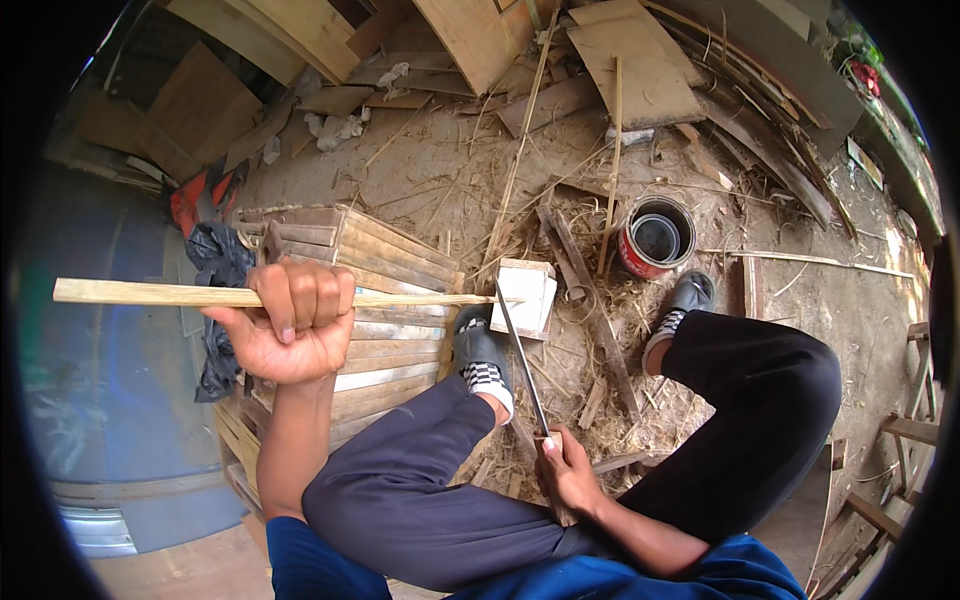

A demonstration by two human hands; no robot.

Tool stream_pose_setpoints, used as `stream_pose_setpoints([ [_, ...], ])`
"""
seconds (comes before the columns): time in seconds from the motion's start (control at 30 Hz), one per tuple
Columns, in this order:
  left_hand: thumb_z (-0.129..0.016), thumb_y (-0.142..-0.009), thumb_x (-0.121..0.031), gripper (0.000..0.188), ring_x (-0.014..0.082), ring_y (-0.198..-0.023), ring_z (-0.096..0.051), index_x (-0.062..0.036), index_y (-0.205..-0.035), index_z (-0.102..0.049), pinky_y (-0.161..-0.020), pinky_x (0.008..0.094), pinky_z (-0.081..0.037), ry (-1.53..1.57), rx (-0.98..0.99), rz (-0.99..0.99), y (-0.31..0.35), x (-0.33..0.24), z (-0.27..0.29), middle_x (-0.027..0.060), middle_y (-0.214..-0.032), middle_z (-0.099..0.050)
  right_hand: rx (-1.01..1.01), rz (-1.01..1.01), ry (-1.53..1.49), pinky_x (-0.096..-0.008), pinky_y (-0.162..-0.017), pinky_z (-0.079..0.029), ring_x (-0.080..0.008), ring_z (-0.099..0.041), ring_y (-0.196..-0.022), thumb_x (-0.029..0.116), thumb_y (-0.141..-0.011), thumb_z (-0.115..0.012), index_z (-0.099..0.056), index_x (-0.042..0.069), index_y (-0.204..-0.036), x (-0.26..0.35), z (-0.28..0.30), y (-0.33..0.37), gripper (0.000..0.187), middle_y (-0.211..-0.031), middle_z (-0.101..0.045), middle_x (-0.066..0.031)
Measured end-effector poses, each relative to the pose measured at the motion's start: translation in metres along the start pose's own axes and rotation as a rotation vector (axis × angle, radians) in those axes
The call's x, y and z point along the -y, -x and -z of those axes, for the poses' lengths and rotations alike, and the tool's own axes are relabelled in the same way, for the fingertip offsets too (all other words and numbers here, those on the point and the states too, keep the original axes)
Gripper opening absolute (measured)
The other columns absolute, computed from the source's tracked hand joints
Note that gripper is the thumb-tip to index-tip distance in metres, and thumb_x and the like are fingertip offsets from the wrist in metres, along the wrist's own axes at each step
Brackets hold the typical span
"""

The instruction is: The person sits on the floor and uses a knife to sharpen the end of a thin wooden stick. They repeatedly scrape the knife along the stick's surface to create a pointed tip, occasionally rotating the stick to work on different sides.

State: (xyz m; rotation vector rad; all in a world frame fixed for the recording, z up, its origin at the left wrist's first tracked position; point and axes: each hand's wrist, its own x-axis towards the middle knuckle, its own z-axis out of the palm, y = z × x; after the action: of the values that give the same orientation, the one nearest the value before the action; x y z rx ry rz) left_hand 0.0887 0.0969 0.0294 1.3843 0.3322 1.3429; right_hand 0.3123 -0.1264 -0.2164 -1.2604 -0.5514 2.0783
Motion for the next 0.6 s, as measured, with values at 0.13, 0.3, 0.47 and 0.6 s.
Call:
stream_pose_setpoints([
  [0.13,-0.050,-0.096,-0.071,0.072,0.0104,-0.040,-0.012,-0.0145,-0.055,-0.035,-0.047,0.0304,-0.014,0.016,0.041,0.012,-0.001,0.002,0.001,-0.0037,-0.043,-0.022,0.025,-0.035,0.006,-0.0311,-0.051,-0.045,-0.0126,-0.053,-0.059,0.027,-0.108,-0.050,-0.048,0.004,-0.129,0.012,0.000,0.001,0.031,-0.073,-0.056,-0.0047],
  [0.3,-0.051,-0.096,-0.070,0.073,0.0094,-0.039,-0.012,-0.0142,-0.053,-0.034,-0.045,0.0295,-0.013,0.032,0.057,-0.003,-0.003,0.003,0.003,-0.0041,-0.042,-0.022,-0.032,0.426,0.133,-0.0326,-0.058,-0.046,-0.0143,-0.054,-0.063,0.029,-0.108,-0.049,-0.047,0.002,-0.128,0.006,0.000,-0.006,0.034,-0.074,-0.058,-0.0064],
  [0.47,-0.051,-0.098,-0.067,0.072,0.0077,-0.038,-0.012,-0.0155,-0.052,-0.032,-0.042,0.0282,-0.013,0.015,0.045,-0.019,-0.007,0.003,0.002,-0.0050,-0.041,-0.024,-0.166,0.185,0.417,-0.0340,-0.059,-0.048,-0.0147,-0.055,-0.062,0.027,-0.107,-0.048,-0.050,0.001,-0.122,0.005,-0.008,-0.018,0.031,-0.072,-0.057,-0.0063],
  [0.6,-0.050,-0.096,-0.070,0.074,0.0083,-0.037,-0.011,-0.0130,-0.053,-0.033,-0.041,0.0287,-0.010,0.041,0.086,-0.016,-0.006,0.003,0.001,-0.0045,-0.042,-0.021,-0.125,0.133,0.061,-0.0304,-0.052,-0.046,-0.0122,-0.054,-0.059,0.030,-0.108,-0.049,-0.050,0.000,-0.122,0.013,0.000,-0.015,0.033,-0.071,-0.057,-0.0047],
])
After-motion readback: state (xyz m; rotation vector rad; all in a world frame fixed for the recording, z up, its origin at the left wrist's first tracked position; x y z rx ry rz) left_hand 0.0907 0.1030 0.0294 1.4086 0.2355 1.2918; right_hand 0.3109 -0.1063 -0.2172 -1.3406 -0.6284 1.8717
